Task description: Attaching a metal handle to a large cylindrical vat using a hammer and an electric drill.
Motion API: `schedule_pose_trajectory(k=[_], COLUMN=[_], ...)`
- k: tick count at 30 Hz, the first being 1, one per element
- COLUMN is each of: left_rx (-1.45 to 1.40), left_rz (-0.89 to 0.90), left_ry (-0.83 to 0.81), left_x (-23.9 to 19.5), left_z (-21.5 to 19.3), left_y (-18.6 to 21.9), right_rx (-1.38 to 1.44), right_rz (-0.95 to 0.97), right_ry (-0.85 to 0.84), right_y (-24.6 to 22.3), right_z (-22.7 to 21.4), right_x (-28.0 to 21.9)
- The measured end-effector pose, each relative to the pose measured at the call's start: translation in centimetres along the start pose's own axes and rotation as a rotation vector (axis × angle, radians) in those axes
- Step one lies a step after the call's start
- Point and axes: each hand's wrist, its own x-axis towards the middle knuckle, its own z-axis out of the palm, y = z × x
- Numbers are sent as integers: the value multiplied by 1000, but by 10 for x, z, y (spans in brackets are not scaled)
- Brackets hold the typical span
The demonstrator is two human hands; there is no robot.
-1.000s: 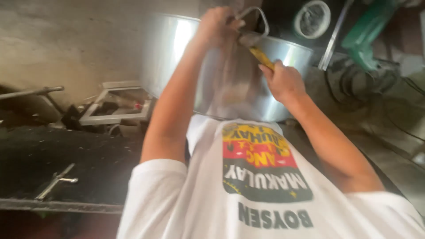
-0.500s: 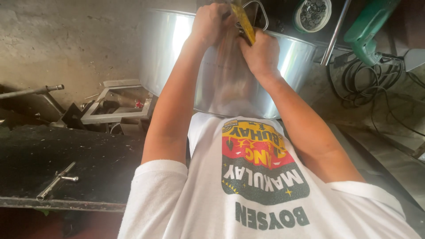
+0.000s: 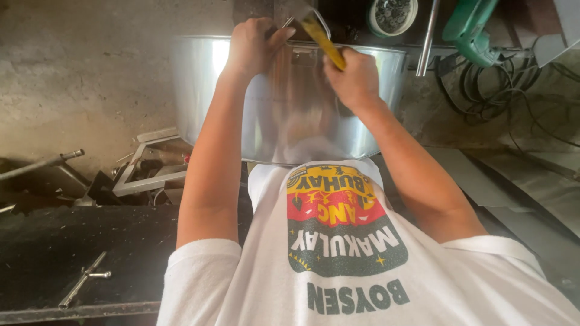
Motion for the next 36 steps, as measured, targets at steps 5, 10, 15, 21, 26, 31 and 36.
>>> schedule_pose_trajectory(k=[5, 10, 15, 21, 26, 31, 36], left_rx=[-1, -58, -67, -57, -23, -55, -48], left_rz=[-28, -20, -5, -113, -99, -48, 14], left_ry=[-15, -35, -41, -114, -121, -51, 8], left_x=[-1, -2, -1, 6, 8, 11, 12], left_z=[-1, -8, -3, -10, -2, 5, 13], left_y=[-5, 1, -7, 2, -8, -11, -13], right_rx=[-175, 2, 210, 441, 94, 49, 463], right_rz=[54, 294, 288, 458, 170, -234, -406], right_ry=[50, 20, -12, -163, -145, 48, 32], right_y=[88, 109, 90, 29, 28, -72, -33], right_z=[-27, -60, -86, -81, -48, -106, -77], right_x=[-2, 23, 4, -94, -118, -101, -107])
